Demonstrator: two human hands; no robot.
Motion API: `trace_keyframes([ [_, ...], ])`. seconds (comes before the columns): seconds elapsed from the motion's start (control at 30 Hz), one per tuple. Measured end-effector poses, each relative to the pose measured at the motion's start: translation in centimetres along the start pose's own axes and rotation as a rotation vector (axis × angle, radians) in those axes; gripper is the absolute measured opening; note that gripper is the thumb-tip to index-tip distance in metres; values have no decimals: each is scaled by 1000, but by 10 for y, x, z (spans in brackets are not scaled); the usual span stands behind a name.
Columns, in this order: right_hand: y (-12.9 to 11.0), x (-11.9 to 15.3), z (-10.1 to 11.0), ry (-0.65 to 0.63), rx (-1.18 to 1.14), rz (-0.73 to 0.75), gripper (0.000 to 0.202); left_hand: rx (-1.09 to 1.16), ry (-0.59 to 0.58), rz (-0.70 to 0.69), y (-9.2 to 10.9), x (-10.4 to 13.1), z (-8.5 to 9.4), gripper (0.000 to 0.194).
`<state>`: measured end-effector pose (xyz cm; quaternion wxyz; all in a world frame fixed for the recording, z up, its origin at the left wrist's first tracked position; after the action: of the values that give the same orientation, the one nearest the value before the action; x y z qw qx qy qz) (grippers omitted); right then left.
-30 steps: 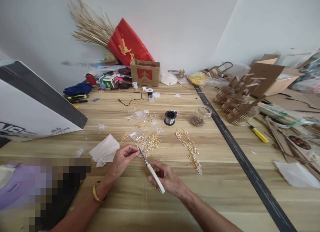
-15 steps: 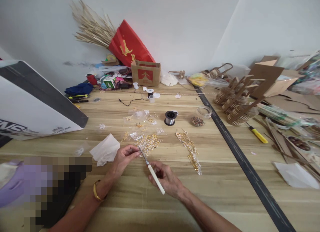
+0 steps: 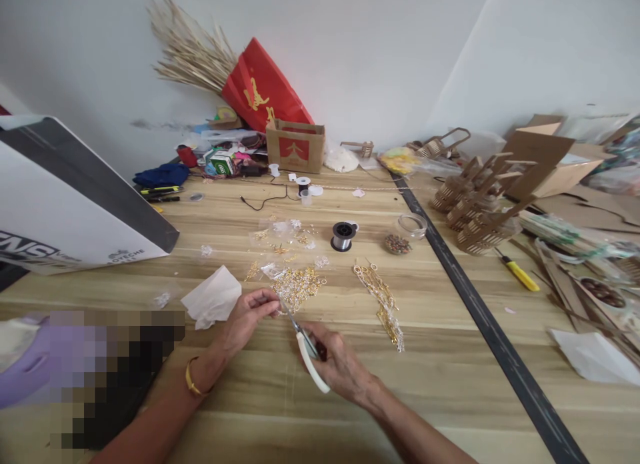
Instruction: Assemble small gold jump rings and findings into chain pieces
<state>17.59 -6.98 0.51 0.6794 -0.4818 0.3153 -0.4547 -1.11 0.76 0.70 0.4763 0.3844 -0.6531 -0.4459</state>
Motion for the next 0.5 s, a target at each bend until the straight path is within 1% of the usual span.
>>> trace_keyframes([
  [0.17,-1,1,1,2,92,42,30,3,-16,4,-1,-1,2,16],
  [0.3,-8,1,5,31,169,79,30,-7,-23,-1,-1,-1,3,16],
  [0.5,-15,2,10,15,256,112,31,-5,-32,13,-1,-1,2,18],
])
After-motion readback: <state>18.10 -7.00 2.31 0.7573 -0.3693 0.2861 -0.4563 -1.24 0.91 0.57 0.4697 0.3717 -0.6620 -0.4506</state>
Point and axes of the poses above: each hand's wrist, its own x-axis away from the middle knuckle, its own z-axis out of the back of the hand, y = z × x, the point moved 2 cm from there along -x, towards the middle knuckle, and after that the axes turned 4 degrees about z, right-handed, at the moved point
